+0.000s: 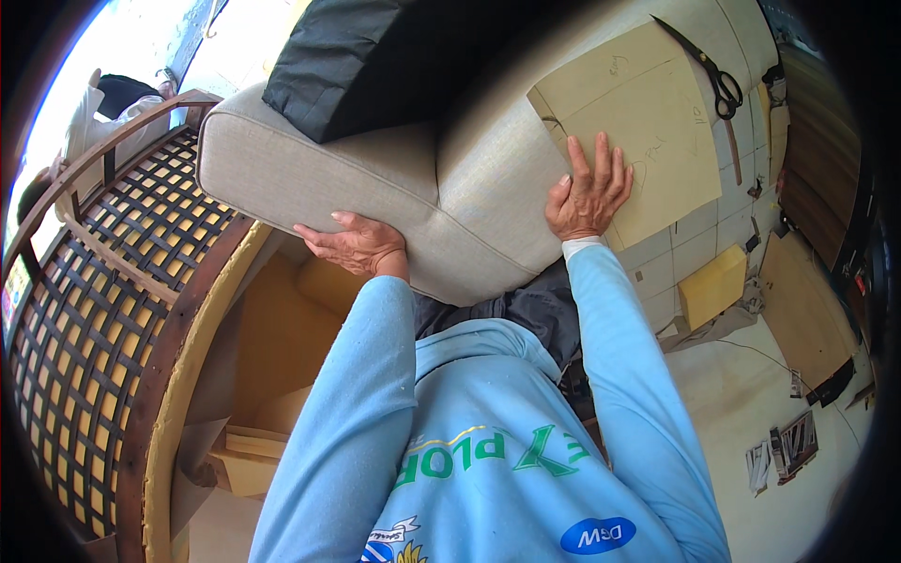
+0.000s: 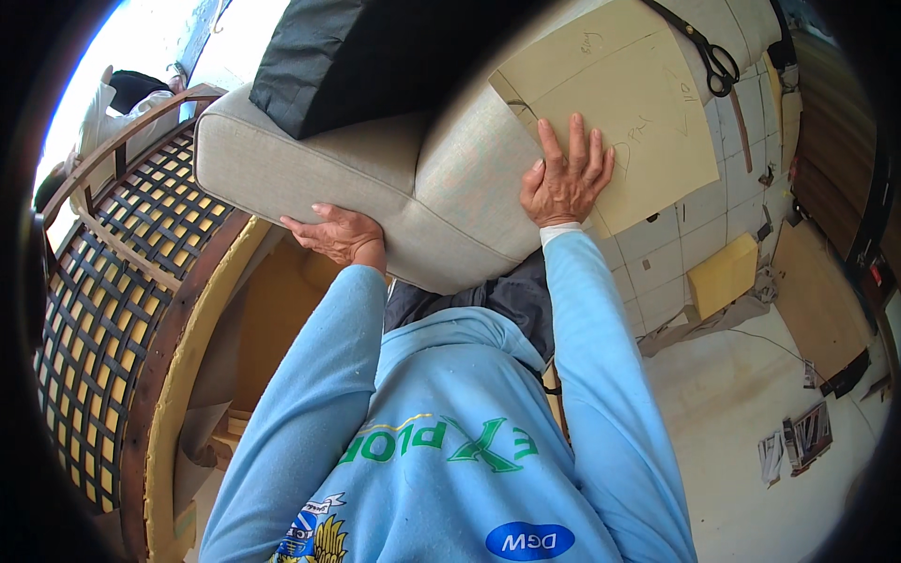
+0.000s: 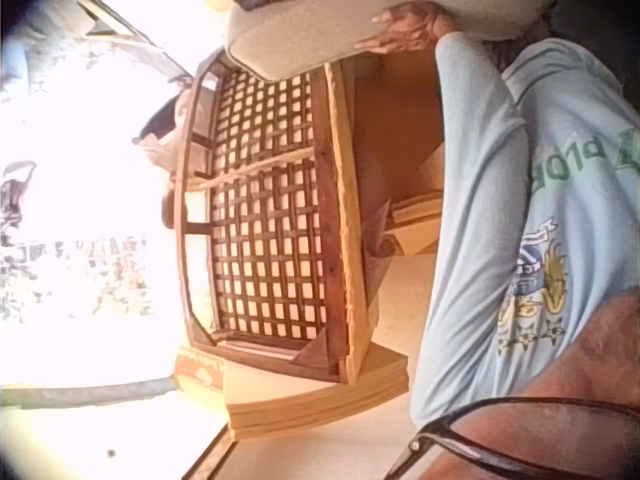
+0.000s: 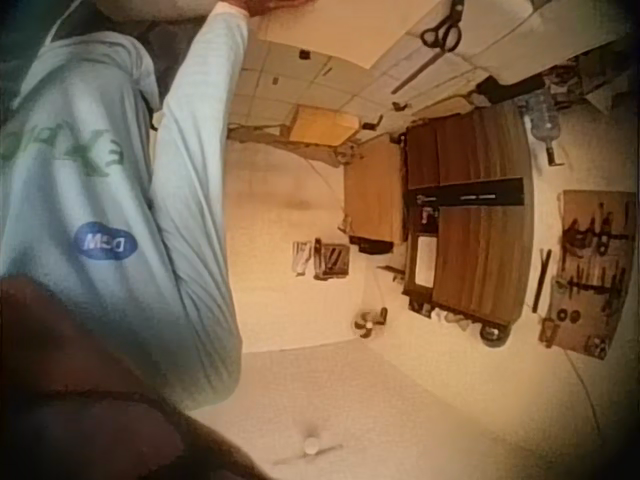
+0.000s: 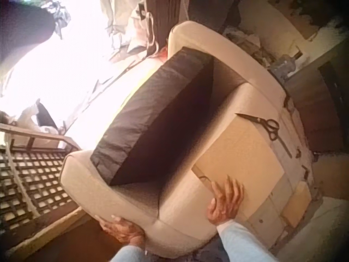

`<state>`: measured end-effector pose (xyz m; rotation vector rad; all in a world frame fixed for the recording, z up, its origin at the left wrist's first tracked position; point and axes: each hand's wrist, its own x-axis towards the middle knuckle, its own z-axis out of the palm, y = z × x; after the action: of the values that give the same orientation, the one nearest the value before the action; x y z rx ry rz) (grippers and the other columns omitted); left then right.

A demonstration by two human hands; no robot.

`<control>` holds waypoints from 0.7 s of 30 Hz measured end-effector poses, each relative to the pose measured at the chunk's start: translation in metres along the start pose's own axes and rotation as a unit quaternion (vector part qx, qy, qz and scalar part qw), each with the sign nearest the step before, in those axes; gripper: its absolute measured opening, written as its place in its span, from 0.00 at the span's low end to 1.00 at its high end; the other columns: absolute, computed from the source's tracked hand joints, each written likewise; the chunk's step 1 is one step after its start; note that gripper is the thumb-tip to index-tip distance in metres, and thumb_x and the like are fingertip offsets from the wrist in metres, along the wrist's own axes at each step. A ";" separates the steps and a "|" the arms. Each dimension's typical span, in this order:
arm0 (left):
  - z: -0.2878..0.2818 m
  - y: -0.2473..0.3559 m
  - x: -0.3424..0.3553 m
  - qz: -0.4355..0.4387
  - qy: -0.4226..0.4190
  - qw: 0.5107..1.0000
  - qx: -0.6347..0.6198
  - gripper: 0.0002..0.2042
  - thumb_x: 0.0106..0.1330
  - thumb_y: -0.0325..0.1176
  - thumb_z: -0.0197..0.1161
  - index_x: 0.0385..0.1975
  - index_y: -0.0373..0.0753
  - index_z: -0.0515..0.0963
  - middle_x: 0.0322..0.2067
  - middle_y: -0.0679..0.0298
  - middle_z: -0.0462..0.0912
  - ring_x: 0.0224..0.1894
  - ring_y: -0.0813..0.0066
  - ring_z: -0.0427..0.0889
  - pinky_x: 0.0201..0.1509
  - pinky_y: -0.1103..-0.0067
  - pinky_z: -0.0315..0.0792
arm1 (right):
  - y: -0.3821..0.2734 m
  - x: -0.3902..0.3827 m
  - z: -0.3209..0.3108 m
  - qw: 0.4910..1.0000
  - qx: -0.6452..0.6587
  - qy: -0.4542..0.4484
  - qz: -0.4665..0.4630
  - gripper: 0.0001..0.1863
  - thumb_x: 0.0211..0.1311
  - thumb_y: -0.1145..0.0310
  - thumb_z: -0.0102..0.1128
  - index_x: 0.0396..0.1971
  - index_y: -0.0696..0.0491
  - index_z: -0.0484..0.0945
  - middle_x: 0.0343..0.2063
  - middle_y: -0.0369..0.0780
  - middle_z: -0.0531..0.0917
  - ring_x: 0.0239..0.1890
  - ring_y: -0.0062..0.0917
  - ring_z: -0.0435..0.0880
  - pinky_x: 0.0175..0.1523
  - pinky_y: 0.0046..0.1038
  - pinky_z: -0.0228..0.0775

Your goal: Fitting and securing a foam cushion piece onto the armrest of a furniture frame.

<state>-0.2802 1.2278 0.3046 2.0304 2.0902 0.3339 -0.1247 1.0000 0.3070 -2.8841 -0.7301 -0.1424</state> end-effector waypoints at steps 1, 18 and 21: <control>0.001 -0.001 0.000 -0.002 -0.001 1.000 -0.001 0.37 0.71 0.53 0.44 0.75 0.37 0.49 0.70 0.40 0.56 0.71 0.44 0.58 0.75 0.59 0.53 | 0.000 0.000 0.000 1.000 0.005 0.003 0.008 0.31 0.60 0.61 0.47 0.67 0.33 0.68 0.71 0.39 0.63 0.71 0.42 0.59 0.74 0.55 0.42; -0.022 0.052 -0.020 -0.041 -0.344 0.927 0.143 0.77 0.41 0.63 0.78 0.70 0.40 0.13 0.69 0.29 0.14 0.72 0.26 0.15 0.66 0.29 0.38 | 0.006 0.000 -0.003 0.999 0.029 0.009 0.022 0.35 0.54 0.62 0.53 0.66 0.27 0.69 0.71 0.35 0.64 0.71 0.40 0.59 0.75 0.55 0.44; -0.015 0.046 -0.022 -0.034 -0.323 0.933 0.155 0.75 0.44 0.58 0.78 0.70 0.41 0.13 0.70 0.30 0.14 0.73 0.26 0.17 0.67 0.31 0.41 | 0.006 -0.003 -0.004 0.999 0.032 0.001 0.024 0.35 0.54 0.62 0.54 0.66 0.27 0.69 0.71 0.34 0.64 0.71 0.39 0.59 0.75 0.54 0.44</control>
<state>-0.2405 1.2071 0.3323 1.8518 1.8461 -0.6363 -0.1246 0.9927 0.3099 -2.8368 -0.6530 -0.1135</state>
